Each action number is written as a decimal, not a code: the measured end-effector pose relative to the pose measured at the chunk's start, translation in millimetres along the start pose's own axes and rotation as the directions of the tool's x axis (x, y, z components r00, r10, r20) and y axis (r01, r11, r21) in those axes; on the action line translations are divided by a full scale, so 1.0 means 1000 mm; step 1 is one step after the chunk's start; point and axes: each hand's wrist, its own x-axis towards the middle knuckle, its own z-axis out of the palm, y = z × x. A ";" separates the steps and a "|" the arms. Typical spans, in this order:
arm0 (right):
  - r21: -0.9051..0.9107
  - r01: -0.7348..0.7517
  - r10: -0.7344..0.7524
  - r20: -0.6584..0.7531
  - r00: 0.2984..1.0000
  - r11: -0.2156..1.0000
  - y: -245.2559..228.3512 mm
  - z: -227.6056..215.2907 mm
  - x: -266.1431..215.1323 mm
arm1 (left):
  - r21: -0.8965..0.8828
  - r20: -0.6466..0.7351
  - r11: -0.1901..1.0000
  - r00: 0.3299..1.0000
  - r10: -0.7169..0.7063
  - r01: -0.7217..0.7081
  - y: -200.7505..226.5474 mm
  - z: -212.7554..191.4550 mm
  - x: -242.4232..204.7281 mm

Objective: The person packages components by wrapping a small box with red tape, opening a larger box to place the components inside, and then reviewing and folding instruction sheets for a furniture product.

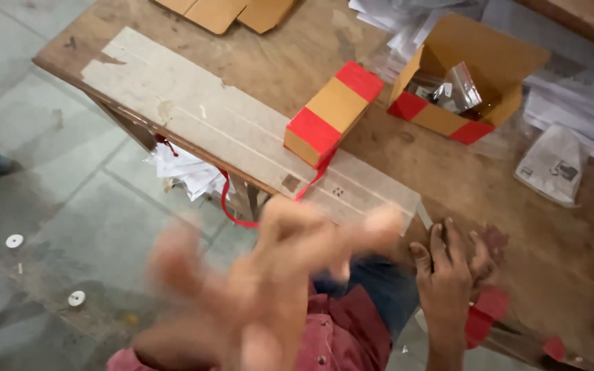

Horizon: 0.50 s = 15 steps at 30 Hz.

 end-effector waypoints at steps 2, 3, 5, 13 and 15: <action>0.022 -0.006 0.006 0.015 1.000 1.000 -0.004 -0.005 0.000 | -0.003 -0.007 1.000 1.000 0.002 -0.002 -0.013 -0.019 0.032; 0.004 -0.010 0.010 0.020 1.000 1.000 -0.006 -0.008 0.000 | -0.152 -0.006 0.983 0.994 -0.107 0.104 -0.018 -0.023 0.036; -0.015 -0.007 0.008 0.029 1.000 1.000 -0.011 -0.012 0.000 | -0.297 0.008 0.933 0.978 -0.211 0.203 -0.023 -0.028 0.044; -0.026 0.004 -0.002 0.068 0.998 1.000 -0.020 -0.022 -0.012 | -0.403 0.094 0.854 0.943 -0.319 0.329 -0.039 -0.031 0.039; -0.013 0.001 0.000 0.072 0.997 1.000 -0.021 -0.024 -0.013 | -0.402 0.076 0.858 0.945 -0.317 0.320 -0.053 -0.033 0.039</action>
